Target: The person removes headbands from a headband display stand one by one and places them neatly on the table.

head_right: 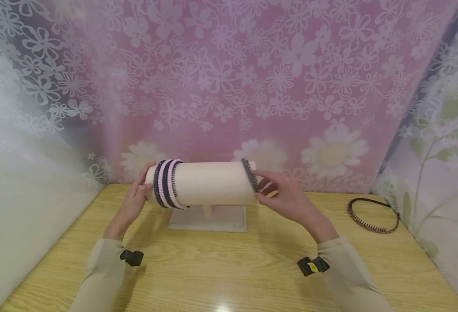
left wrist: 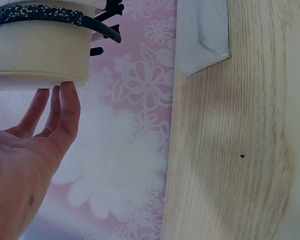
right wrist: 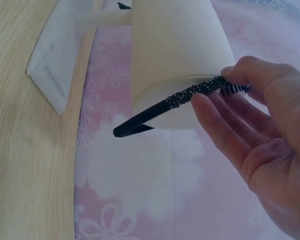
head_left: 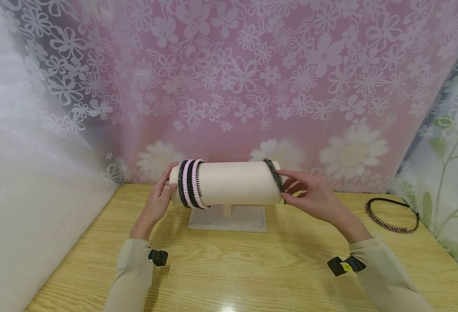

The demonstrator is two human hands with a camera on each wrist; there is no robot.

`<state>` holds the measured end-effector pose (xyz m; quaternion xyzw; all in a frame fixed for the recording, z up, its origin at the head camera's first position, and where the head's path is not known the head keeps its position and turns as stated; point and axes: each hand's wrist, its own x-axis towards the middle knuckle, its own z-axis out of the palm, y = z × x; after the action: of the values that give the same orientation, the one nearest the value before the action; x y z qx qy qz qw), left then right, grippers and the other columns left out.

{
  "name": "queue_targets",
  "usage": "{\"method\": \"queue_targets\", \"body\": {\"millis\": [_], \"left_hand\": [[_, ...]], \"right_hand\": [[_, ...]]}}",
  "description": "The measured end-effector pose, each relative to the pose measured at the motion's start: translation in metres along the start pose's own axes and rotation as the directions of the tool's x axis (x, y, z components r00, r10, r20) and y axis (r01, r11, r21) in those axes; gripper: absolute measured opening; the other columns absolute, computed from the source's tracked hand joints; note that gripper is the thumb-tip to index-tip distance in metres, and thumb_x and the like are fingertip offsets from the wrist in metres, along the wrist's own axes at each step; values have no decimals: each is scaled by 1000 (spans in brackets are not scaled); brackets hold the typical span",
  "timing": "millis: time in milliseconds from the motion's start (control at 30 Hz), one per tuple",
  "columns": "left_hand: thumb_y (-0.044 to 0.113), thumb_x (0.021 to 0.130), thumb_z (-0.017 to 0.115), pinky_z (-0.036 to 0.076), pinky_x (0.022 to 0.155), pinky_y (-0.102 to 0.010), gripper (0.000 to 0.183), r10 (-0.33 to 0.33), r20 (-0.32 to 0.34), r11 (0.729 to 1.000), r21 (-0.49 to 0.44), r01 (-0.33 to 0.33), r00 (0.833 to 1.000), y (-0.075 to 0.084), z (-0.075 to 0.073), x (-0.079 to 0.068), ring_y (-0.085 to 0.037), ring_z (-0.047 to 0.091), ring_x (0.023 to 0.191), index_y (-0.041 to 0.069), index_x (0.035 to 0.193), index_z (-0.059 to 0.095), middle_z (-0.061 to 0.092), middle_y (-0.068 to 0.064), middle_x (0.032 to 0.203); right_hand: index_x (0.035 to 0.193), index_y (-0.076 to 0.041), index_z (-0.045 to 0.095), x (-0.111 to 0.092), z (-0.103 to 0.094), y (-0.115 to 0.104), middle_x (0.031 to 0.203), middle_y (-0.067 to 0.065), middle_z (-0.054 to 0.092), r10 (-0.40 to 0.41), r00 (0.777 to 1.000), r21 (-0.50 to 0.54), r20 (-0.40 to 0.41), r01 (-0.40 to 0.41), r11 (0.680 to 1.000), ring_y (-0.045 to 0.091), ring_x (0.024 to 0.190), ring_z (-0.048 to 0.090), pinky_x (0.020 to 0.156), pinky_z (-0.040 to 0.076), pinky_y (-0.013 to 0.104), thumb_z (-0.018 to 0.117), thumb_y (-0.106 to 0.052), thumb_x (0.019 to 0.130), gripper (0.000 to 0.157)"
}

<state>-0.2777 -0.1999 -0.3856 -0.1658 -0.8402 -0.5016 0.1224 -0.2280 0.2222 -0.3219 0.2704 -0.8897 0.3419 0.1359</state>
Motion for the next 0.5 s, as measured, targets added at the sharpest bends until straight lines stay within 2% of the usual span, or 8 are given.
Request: {"method": "queue_targets", "body": {"millis": [167,367,500], "left_hand": [[37,110,37,46,83,-44,52,2,-4,1000,11,-2,1000,-1,-1,1,-31,58,113,46,160,27,47,-9,155],[36,110,38,47,81,-45,51,0,-5,1000,4,0,1000,0,0,0,-30,57,109,53,157,28,49,-9,152],[35,110,38,46,79,-43,52,6,-5,1000,8,-6,1000,-1,0,0,-29,56,108,46,160,27,50,-9,152]], "right_hand": [[141,-7,61,-1,0,1,102,12,70,-16,1000,12,-15,16,1000,22,84,73,71,60,27,77,-1,88,56],[139,-7,62,-3,-1,1,103,13,70,-5,1000,18,-20,5,1000,24,87,74,72,59,25,77,-1,88,53],[139,-7,63,-4,-1,2,103,13,71,-2,999,11,-34,2,1000,25,88,74,71,59,25,77,-1,88,54]]}}
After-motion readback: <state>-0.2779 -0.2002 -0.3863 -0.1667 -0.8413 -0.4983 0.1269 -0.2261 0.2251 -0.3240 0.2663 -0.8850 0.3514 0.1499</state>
